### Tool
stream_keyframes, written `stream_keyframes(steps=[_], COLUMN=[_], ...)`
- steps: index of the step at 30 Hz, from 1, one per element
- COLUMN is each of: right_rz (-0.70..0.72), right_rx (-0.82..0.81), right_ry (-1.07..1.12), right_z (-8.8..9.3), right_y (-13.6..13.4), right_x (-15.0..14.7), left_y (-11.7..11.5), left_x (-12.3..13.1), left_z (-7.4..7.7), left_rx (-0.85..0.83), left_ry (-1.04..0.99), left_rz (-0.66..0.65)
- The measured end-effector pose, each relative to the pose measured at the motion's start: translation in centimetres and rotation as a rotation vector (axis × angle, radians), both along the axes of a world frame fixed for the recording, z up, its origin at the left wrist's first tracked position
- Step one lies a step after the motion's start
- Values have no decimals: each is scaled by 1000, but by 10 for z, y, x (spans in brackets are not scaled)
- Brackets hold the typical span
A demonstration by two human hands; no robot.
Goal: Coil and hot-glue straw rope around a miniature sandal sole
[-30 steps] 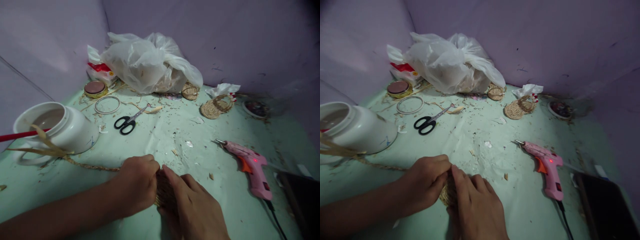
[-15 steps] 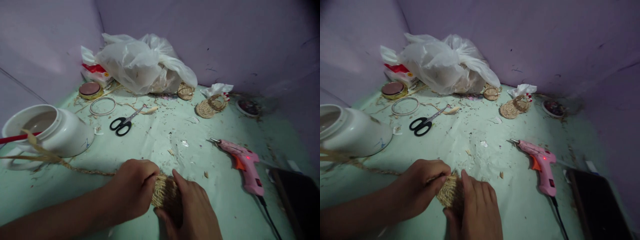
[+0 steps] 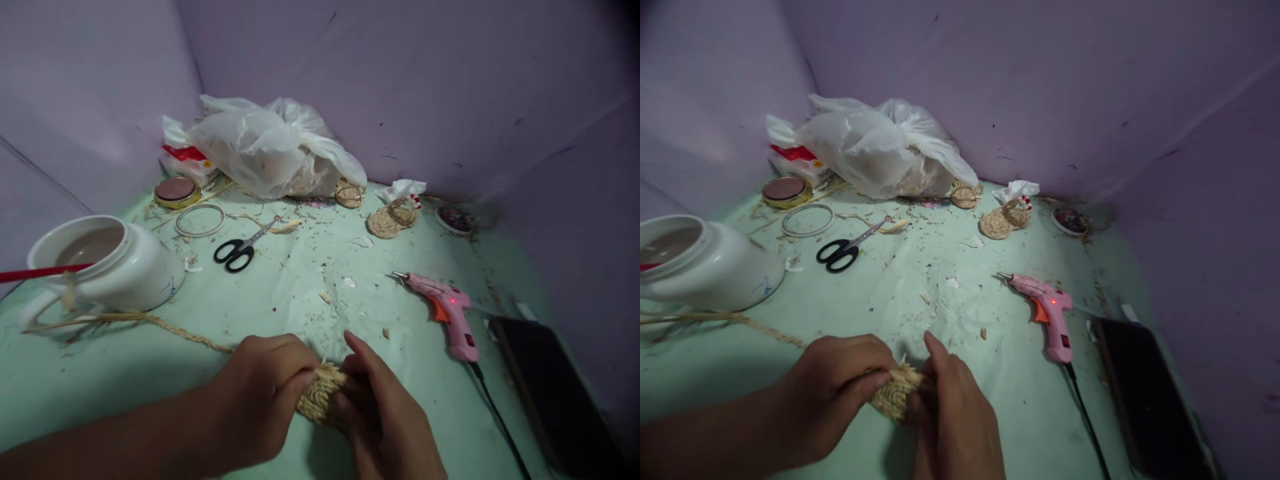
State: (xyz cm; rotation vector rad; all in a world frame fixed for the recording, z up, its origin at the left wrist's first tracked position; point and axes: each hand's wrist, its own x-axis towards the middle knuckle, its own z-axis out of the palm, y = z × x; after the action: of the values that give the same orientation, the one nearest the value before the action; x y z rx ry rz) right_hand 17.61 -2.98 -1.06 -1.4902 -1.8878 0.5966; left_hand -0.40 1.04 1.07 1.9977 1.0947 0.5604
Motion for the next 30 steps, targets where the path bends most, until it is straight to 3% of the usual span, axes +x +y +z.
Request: stream_keyframes(steps=[4, 7, 11, 17, 24, 30], right_rz=[39, 97, 81, 26, 5, -2], right_rx=[50, 113, 243, 320, 347, 310], right_ry=[8, 5, -48, -54, -109, -120], right_z=[5, 10, 14, 15, 17, 15], right_y=[-1, 0, -1, 0, -1, -1], right_x=[1, 3, 3, 1, -3, -4], left_y=[-1, -1, -2, -3, 4, 12], left_x=[4, 6, 5, 0, 7, 8], left_z=[0, 5, 16, 21, 19, 19], left_rx=[-178, -276, -196, -54, -364, -546], left_ry=[-71, -78, -119, -272, -258, -188], left_rz=[186, 222, 168, -53, 136, 139])
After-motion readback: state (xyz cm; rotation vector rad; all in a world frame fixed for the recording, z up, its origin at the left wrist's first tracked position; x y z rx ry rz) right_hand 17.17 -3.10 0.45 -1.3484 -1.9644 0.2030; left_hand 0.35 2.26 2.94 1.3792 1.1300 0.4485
